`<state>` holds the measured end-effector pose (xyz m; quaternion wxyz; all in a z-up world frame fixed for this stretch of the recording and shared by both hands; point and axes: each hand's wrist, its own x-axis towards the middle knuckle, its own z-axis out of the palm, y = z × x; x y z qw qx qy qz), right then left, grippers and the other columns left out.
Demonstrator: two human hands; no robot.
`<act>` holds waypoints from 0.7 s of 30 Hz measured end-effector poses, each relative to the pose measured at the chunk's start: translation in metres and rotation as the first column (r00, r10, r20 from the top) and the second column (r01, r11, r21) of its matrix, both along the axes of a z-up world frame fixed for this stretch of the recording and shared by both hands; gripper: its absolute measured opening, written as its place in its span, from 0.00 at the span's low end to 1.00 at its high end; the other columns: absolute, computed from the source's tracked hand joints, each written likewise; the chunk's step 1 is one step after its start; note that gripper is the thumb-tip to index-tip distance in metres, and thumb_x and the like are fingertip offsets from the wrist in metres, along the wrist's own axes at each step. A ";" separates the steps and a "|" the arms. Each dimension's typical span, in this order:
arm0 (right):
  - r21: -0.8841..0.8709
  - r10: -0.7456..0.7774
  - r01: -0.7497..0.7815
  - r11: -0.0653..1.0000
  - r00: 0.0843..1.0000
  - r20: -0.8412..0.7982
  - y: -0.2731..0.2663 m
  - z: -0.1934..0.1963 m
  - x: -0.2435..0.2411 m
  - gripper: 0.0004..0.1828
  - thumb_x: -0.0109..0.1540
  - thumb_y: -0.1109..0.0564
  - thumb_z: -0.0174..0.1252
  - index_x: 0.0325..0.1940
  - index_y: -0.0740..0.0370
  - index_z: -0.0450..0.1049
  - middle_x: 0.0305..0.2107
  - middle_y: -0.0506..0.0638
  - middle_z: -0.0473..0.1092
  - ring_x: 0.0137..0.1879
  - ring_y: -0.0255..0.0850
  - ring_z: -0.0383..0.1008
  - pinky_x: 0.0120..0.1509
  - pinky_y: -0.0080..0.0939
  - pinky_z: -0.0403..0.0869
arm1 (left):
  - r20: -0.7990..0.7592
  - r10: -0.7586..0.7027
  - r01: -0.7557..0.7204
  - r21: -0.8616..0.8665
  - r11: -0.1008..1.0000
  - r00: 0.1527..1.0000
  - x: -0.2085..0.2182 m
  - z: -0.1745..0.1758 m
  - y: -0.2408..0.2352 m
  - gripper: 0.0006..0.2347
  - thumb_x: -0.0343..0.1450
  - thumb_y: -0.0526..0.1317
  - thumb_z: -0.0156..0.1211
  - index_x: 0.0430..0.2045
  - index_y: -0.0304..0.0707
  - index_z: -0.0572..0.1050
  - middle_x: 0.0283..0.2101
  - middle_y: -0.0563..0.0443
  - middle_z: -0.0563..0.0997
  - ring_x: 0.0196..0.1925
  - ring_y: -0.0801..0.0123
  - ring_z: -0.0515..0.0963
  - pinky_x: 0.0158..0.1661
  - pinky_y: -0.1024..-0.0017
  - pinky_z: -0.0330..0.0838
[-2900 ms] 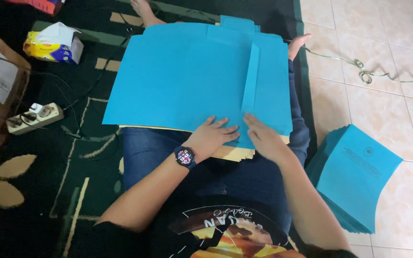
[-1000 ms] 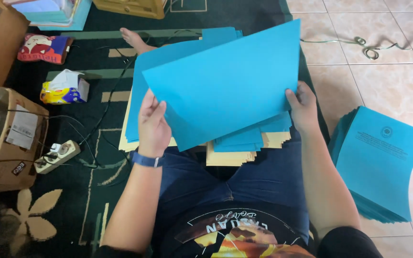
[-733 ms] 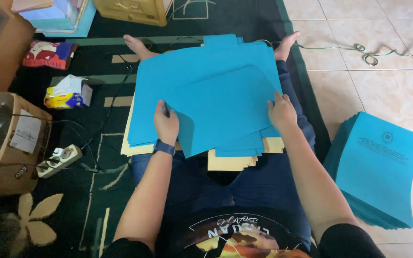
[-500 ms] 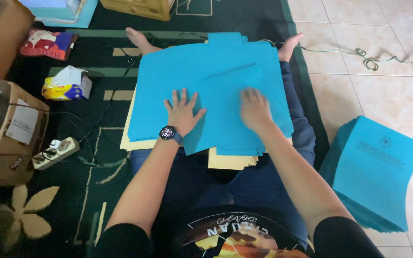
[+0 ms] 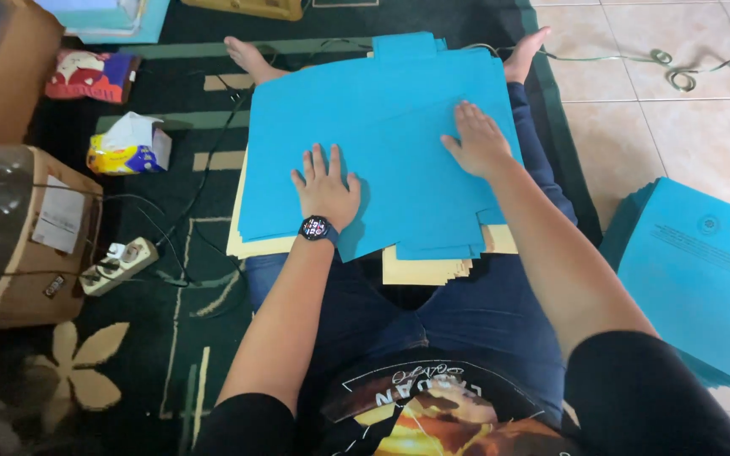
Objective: Sorting and stacking blue paper folders on the floor in a print shop finishing area.
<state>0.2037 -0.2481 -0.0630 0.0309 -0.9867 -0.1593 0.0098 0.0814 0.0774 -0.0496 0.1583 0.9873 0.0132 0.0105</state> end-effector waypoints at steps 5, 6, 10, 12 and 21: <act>-0.037 0.002 0.002 0.999 0.996 0.095 -0.032 -0.002 -0.085 0.45 0.71 0.33 0.39 0.80 0.70 0.48 0.76 0.66 0.47 0.82 0.57 0.45 0.82 0.57 0.49 | 0.003 -0.091 0.091 0.057 0.994 0.996 0.004 -0.021 0.010 0.30 0.78 0.57 0.32 0.77 0.45 0.49 0.79 0.33 0.44 0.81 0.41 0.41 0.70 0.32 0.33; -0.065 0.042 -0.030 0.997 0.979 0.199 -0.039 -0.004 -0.102 0.43 0.71 0.37 0.45 0.79 0.74 0.53 0.74 0.70 0.53 0.80 0.60 0.52 0.80 0.58 0.55 | -0.016 -0.196 0.197 0.125 0.972 0.980 0.008 -0.028 0.014 0.32 0.79 0.60 0.32 0.77 0.44 0.48 0.79 0.33 0.43 0.81 0.40 0.39 0.70 0.30 0.31; 0.077 0.000 0.002 0.997 1.000 -0.023 -0.055 0.018 -0.165 0.46 0.71 0.34 0.40 0.81 0.70 0.42 0.77 0.68 0.41 0.83 0.60 0.39 0.82 0.61 0.47 | -0.187 -0.394 0.418 0.114 0.901 0.900 -0.055 0.009 0.013 0.50 0.65 0.77 0.47 0.78 0.46 0.43 0.80 0.32 0.37 0.81 0.40 0.35 0.70 0.29 0.32; 0.143 -0.073 0.089 0.986 0.991 -0.115 -0.060 0.026 -0.184 0.42 0.71 0.37 0.39 0.82 0.65 0.43 0.78 0.65 0.40 0.83 0.58 0.38 0.82 0.65 0.44 | -0.224 -0.427 0.475 0.255 0.842 0.876 -0.080 0.022 0.013 0.51 0.61 0.66 0.70 0.77 0.51 0.46 0.77 0.27 0.47 0.79 0.38 0.48 0.70 0.35 0.45; 0.731 -0.366 0.135 0.669 0.916 0.165 -0.062 0.014 -0.226 0.32 0.73 0.61 0.47 0.80 0.68 0.48 0.75 0.70 0.47 0.81 0.66 0.41 0.81 0.70 0.44 | -0.146 -0.455 0.477 0.219 0.851 0.879 -0.105 0.089 -0.015 0.30 0.71 0.31 0.48 0.73 0.48 0.59 0.64 0.32 0.72 0.64 0.38 0.75 0.52 0.47 0.78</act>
